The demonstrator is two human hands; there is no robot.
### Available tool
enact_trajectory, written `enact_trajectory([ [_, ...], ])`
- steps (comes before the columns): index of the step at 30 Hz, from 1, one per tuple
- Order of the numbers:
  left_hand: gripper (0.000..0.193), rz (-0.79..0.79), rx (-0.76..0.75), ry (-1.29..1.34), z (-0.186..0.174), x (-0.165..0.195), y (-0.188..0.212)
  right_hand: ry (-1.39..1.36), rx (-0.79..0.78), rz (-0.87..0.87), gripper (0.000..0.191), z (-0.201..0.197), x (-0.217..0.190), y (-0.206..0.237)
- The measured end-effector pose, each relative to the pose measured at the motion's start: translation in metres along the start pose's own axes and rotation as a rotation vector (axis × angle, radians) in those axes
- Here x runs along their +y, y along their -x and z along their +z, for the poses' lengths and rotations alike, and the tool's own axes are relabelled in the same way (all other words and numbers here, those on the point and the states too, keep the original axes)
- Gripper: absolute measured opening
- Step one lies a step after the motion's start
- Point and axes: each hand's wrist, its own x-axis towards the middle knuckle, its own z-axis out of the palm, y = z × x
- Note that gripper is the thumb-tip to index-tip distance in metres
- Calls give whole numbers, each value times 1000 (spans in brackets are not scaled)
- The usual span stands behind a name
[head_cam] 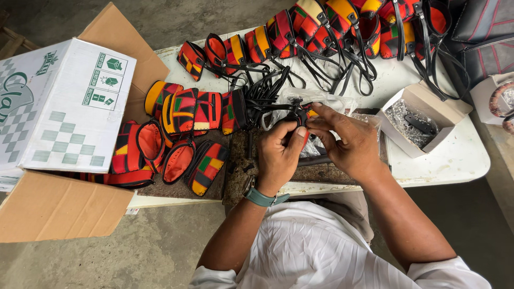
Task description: The person attaches black shoulder straps to small colorful patchwork fabric bags at a work table. They pick up a bag, thread and secure the strap through its attachment points, then set the finished bag on the table and reach for the next one, working through a batch one at a time.
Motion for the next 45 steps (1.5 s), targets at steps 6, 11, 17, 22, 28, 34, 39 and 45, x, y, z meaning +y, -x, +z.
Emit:
enact_trajectory([
  [6,16,321,10,-154,-5,16,5,44,93,-6,52,4,1,10],
  [11,14,375,-24,-213,-13,19,9,-73,97,76,57,4,-2,11],
  [17,14,390,-12,-196,-15,18,12,16,62,-7,39,-2,-8,8],
  [22,14,389,7,-167,-13,18,14,-38,34,-56,18,-3,-5,8],
  [28,13,314,-10,-116,-9,20,14,-207,-24,19,15,-6,5,9],
  [34,13,410,-78,-175,-17,20,12,-249,-26,89,16,-7,7,12],
  [39,13,366,-124,-155,-20,19,13,-275,-62,97,17,-10,9,10],
  [45,13,365,-100,-116,-17,21,14,-289,-86,87,15,-12,10,10],
])
